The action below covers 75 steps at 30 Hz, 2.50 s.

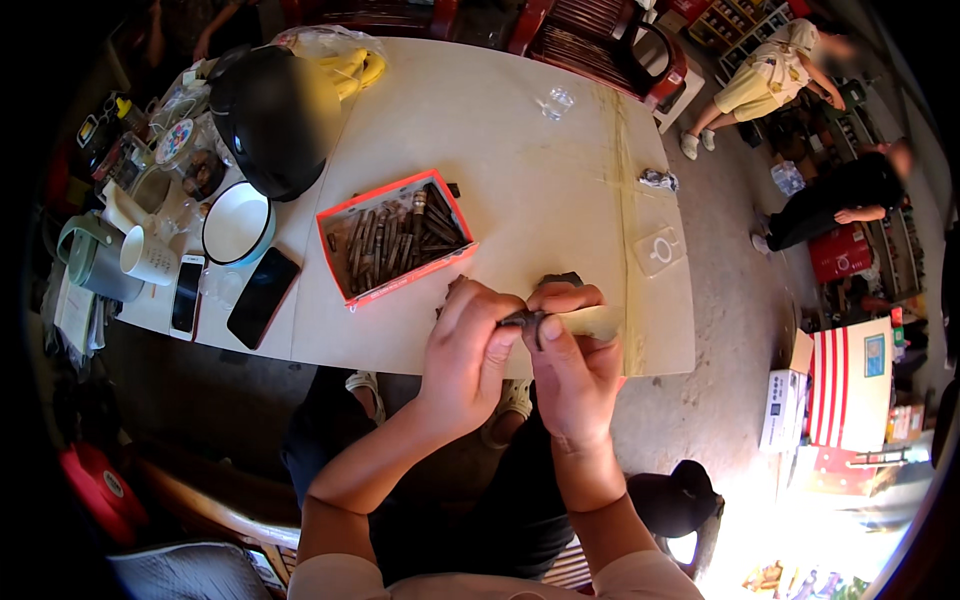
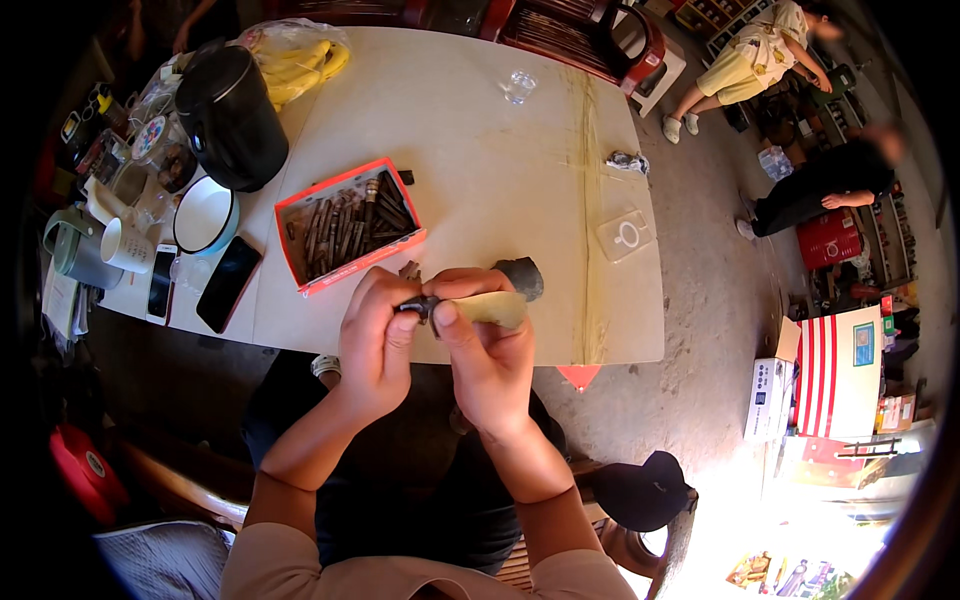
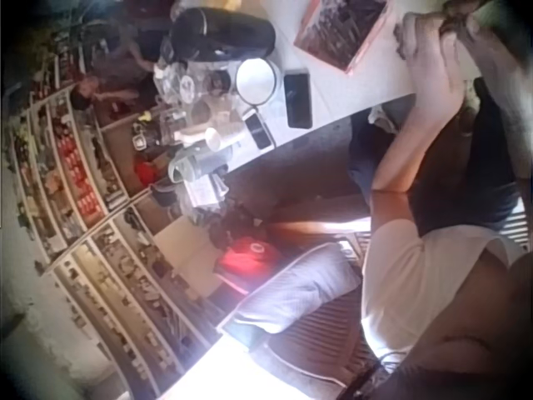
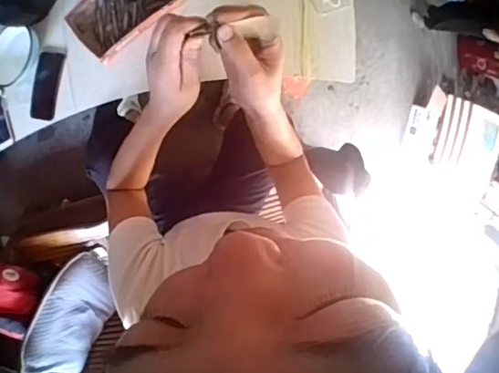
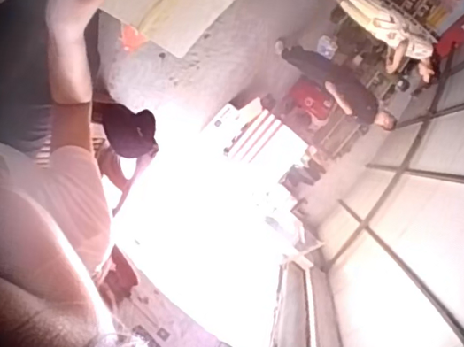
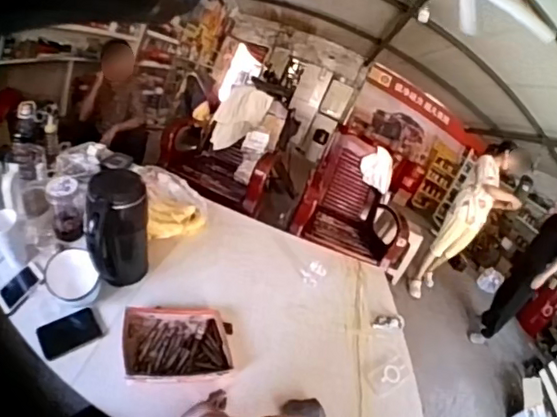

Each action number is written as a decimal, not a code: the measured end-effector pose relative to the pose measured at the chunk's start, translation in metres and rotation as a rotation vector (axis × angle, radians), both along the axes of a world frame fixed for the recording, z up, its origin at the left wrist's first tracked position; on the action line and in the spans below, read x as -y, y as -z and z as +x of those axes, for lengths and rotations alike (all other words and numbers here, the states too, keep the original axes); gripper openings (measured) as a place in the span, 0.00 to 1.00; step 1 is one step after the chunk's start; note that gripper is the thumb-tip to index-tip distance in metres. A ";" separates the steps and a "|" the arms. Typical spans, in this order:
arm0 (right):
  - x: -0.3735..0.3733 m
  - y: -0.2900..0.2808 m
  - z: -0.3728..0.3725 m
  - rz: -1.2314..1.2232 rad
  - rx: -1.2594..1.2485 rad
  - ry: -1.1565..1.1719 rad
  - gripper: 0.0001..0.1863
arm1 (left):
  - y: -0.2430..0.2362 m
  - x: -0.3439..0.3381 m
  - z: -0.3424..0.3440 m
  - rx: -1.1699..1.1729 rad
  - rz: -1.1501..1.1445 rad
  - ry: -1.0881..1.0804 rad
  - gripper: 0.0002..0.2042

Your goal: The person manipulates small metal components, including a spring and a cylindrical piece, attempting to fit them together by hand while seated at a table.

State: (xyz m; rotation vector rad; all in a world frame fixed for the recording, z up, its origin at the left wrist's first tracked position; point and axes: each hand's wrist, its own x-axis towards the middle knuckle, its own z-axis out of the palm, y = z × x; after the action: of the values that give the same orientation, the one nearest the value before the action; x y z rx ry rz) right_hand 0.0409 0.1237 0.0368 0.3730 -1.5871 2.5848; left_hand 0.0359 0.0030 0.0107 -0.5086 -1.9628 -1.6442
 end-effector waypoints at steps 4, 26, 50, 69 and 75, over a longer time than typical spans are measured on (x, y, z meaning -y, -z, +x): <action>0.000 -0.002 0.000 -0.060 0.069 0.034 0.08 | -0.012 0.006 0.004 0.185 0.176 0.144 0.07; 0.005 0.001 -0.003 0.380 -0.190 0.225 0.07 | -0.011 0.009 0.004 0.286 0.165 0.180 0.07; 0.004 -0.001 0.003 0.216 -0.190 0.228 0.05 | -0.010 -0.004 0.006 0.224 0.333 0.245 0.07; 0.010 -0.001 0.005 0.494 -0.247 0.318 0.06 | -0.005 0.008 -0.002 -0.151 -0.249 -0.108 0.11; 0.005 -0.003 0.005 0.498 -0.230 0.273 0.07 | 0.002 0.005 -0.001 -0.107 -0.162 -0.031 0.10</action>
State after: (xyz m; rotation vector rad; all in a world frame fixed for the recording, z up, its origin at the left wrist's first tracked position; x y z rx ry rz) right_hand 0.0461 0.1188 0.0394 0.4304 -2.0123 1.8587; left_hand 0.0346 -0.0023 0.0091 -0.6115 -2.0231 -1.4171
